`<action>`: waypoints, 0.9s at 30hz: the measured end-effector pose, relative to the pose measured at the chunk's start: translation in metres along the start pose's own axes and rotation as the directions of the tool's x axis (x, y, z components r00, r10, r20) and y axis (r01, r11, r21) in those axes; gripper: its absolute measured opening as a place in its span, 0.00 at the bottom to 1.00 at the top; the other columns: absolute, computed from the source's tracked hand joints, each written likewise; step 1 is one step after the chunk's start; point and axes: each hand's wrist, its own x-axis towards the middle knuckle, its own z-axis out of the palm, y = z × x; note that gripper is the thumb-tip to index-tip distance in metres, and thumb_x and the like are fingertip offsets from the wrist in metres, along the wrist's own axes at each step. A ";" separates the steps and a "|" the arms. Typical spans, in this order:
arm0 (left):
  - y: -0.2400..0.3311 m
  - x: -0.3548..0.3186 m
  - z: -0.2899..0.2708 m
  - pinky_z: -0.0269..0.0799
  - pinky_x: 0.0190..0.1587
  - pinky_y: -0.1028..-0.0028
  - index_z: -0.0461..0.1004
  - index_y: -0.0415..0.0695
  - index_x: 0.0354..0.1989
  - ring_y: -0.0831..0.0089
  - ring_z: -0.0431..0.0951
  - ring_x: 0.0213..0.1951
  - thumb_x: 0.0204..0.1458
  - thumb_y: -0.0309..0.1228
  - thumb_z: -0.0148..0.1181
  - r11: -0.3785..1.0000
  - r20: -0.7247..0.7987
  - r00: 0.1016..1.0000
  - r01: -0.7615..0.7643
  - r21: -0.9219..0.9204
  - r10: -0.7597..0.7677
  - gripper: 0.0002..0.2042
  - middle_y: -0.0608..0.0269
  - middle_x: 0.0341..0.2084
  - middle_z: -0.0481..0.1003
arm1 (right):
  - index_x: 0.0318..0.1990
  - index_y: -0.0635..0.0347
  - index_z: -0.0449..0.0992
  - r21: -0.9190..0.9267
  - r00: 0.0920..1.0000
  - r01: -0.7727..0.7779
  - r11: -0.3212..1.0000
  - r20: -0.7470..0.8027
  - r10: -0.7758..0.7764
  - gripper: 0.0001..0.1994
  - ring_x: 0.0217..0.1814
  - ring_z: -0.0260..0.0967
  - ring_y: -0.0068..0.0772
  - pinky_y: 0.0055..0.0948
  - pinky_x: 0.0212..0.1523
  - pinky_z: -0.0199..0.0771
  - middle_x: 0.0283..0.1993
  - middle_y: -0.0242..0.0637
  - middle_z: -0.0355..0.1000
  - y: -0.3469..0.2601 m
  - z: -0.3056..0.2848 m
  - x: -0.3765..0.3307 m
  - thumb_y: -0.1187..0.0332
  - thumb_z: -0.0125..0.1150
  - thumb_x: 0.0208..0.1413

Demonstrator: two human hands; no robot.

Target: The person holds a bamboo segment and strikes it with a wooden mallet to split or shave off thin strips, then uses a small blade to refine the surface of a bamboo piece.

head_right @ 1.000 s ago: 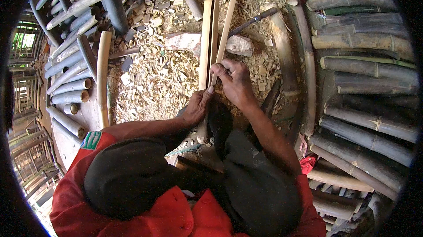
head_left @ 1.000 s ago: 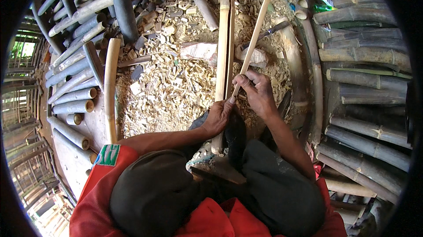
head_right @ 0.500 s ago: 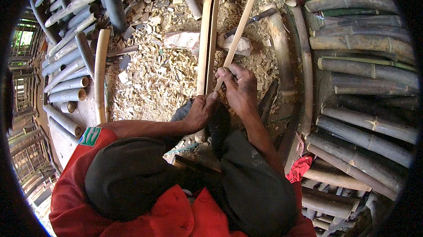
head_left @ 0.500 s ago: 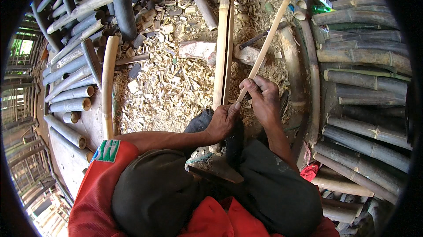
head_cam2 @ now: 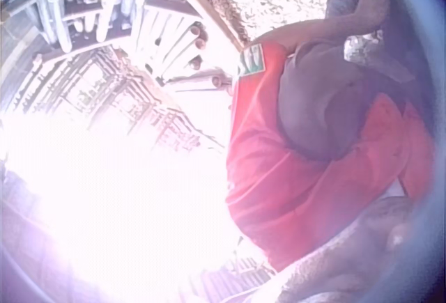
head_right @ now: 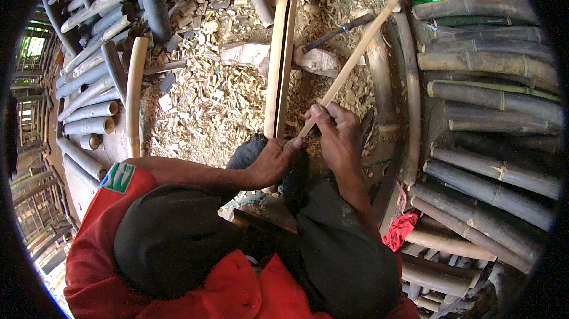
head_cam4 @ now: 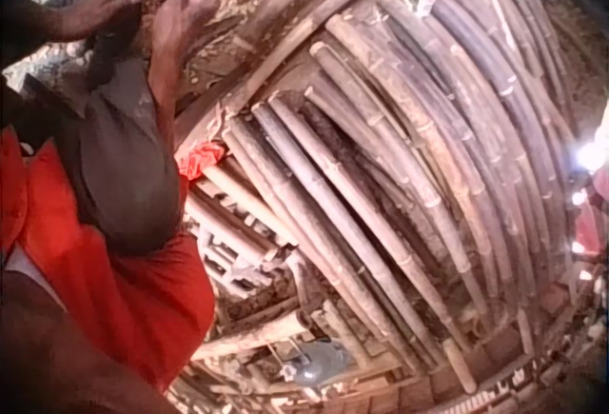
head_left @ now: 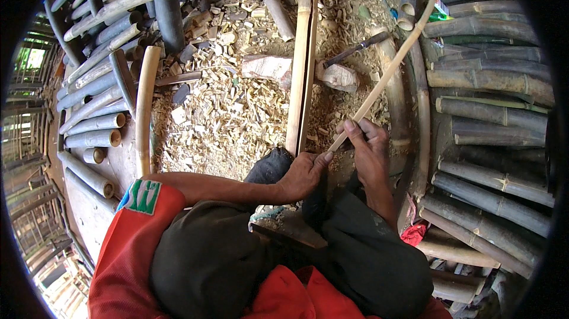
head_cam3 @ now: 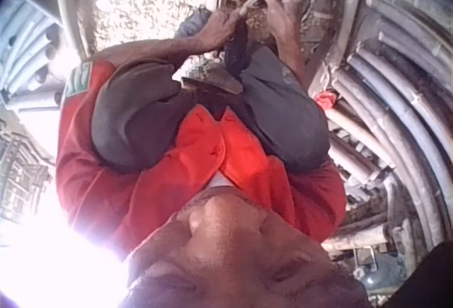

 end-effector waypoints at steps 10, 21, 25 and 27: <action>0.017 0.051 -0.036 0.59 0.17 0.71 0.67 0.45 0.17 0.75 0.62 0.14 0.69 0.56 0.39 0.982 -0.356 0.916 -0.185 0.030 0.183 0.32 0.67 0.12 0.65 | 0.49 0.64 0.77 -0.161 0.996 0.080 0.984 -0.019 -0.084 0.23 0.41 0.73 0.31 0.34 0.43 0.72 0.40 0.41 0.78 0.017 -0.015 0.030 0.49 0.52 0.69; 0.033 0.109 -0.093 0.73 0.30 0.68 0.75 0.34 0.47 0.66 0.77 0.28 0.66 0.58 0.47 0.937 -0.322 0.914 -0.139 0.321 0.246 0.31 0.54 0.26 0.74 | 0.59 0.54 0.74 -0.790 0.873 0.303 0.534 0.004 -0.488 0.21 0.56 0.73 0.55 0.49 0.56 0.69 0.51 0.51 0.76 0.053 0.029 0.174 0.52 0.47 0.69; 0.073 0.062 -0.092 0.80 0.50 0.59 0.63 0.36 0.64 0.52 0.76 0.52 0.65 0.48 0.56 0.770 -0.441 0.845 0.055 0.635 0.304 0.30 0.35 0.58 0.66 | 0.66 0.47 0.71 -0.764 0.990 0.130 0.632 0.131 -0.046 0.26 0.64 0.70 0.52 0.54 0.64 0.65 0.63 0.49 0.72 0.055 0.009 0.221 0.46 0.46 0.68; 0.069 0.057 -0.133 0.81 0.42 0.64 0.68 0.33 0.60 0.65 0.79 0.37 0.64 0.44 0.58 0.775 -0.460 0.722 -0.165 0.610 0.517 0.26 0.43 0.45 0.76 | 0.48 0.51 0.80 -0.597 0.974 0.170 0.784 -0.021 -0.227 0.15 0.49 0.76 0.45 0.57 0.53 0.74 0.46 0.40 0.79 0.058 0.011 0.230 0.54 0.53 0.68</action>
